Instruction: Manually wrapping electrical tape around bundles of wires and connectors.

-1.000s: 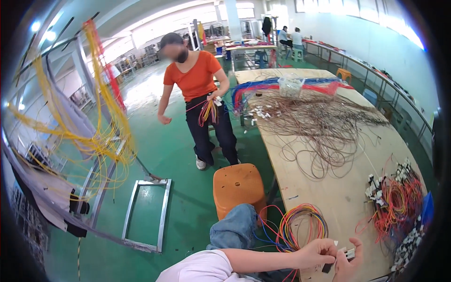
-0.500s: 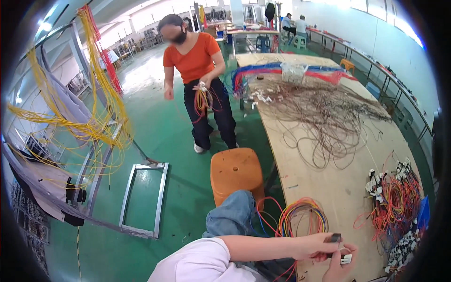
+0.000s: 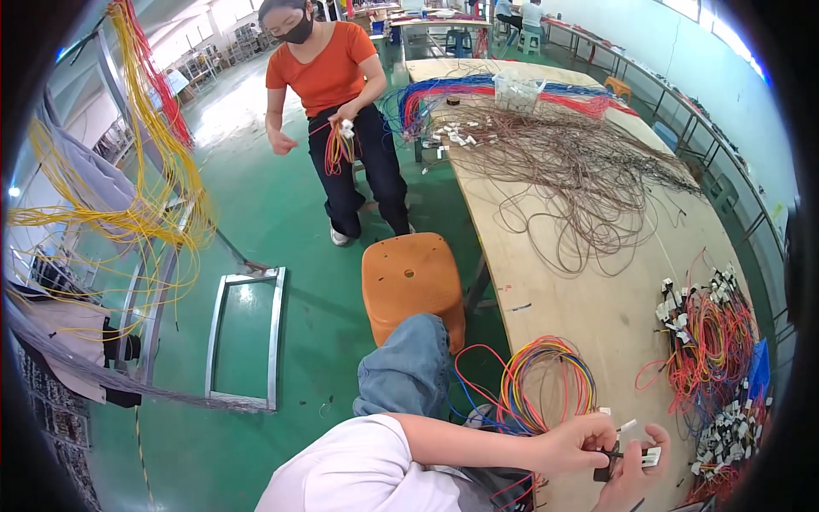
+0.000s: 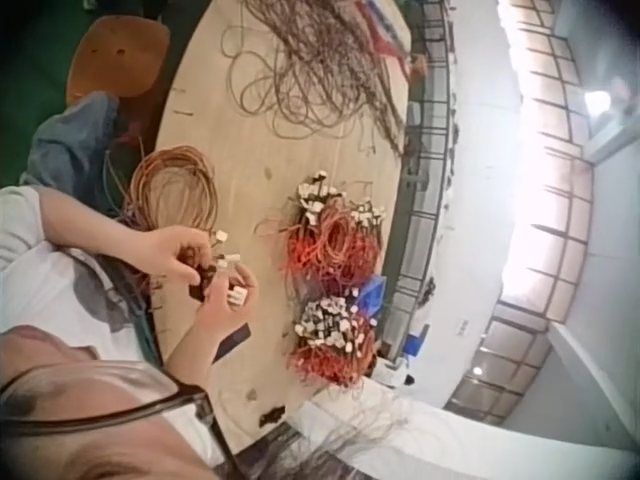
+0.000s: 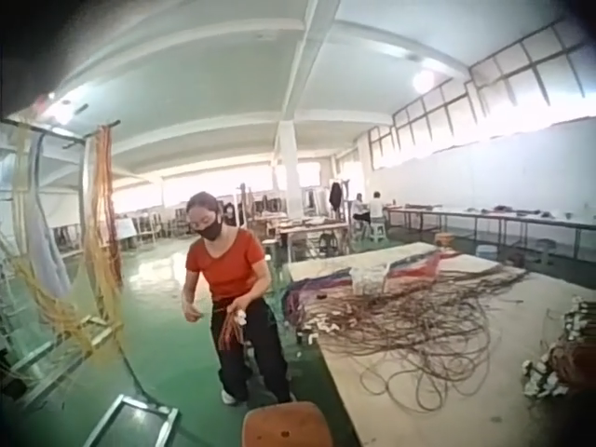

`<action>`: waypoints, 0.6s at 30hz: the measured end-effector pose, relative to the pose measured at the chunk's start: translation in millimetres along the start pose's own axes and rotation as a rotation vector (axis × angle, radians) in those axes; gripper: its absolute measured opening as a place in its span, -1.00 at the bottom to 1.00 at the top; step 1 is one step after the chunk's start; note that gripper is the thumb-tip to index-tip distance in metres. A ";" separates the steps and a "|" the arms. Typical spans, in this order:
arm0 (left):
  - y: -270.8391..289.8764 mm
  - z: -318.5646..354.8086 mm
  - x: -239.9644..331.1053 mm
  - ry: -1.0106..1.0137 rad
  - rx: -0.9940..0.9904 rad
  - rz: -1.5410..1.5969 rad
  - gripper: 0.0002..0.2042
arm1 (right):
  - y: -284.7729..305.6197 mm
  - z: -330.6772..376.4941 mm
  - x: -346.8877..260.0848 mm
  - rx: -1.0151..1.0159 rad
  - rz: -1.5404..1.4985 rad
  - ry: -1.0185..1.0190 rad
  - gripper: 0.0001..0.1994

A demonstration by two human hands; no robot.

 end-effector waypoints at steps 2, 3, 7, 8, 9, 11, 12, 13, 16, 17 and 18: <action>-0.3 -1.5 0.0 -0.105 -0.014 -0.172 -0.86 | 1.0 6.3 0.9 -0.025 0.071 -0.003 -0.82; -5.5 -3.4 1.3 -0.070 -0.024 -0.211 -0.87 | 21.8 7.3 21.6 -0.035 -0.093 -0.018 -0.90; 5.5 -6.7 -1.1 -0.367 0.073 -0.528 -0.86 | 28.4 11.1 38.2 -0.063 0.044 -0.014 -0.93; 9.6 -2.3 5.1 -0.208 0.093 -0.561 -0.77 | 18.3 8.3 35.2 -0.117 0.043 0.081 -0.92; 14.1 0.9 11.1 -0.021 0.111 -0.624 -0.65 | 3.9 8.6 32.6 -0.185 0.070 0.111 -0.91; 26.3 0.7 11.8 0.170 0.106 -0.678 -0.50 | -13.9 8.5 35.2 -0.263 0.046 0.115 -0.86; 28.8 -3.4 18.0 0.204 0.100 -0.708 -0.38 | -18.5 10.1 33.5 -0.273 -0.084 0.093 -0.86; 28.8 -4.7 12.1 0.093 0.091 -0.630 -0.32 | -21.6 11.0 29.4 -0.238 -0.101 0.080 -0.89; 17.4 -13.9 9.7 0.263 -0.021 0.077 -0.40 | -12.1 9.4 28.9 -0.183 -0.148 0.081 -0.96; 16.8 -17.7 8.4 0.272 -0.037 0.083 -0.40 | -9.0 10.5 27.6 -0.165 -0.142 0.081 -0.96; 17.6 -18.0 5.8 0.382 -0.083 0.202 -0.46 | -8.3 12.6 26.7 -0.151 -0.201 0.098 -0.97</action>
Point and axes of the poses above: each hand's wrist, its own z-axis away from the middle knuckle, its own y-axis out of the back of the hand, x = y × z, the point moved 4 cm from there along -z, towards the middle knuckle, and after that the axes turned 10 degrees about -z, right-handed, at the moved point
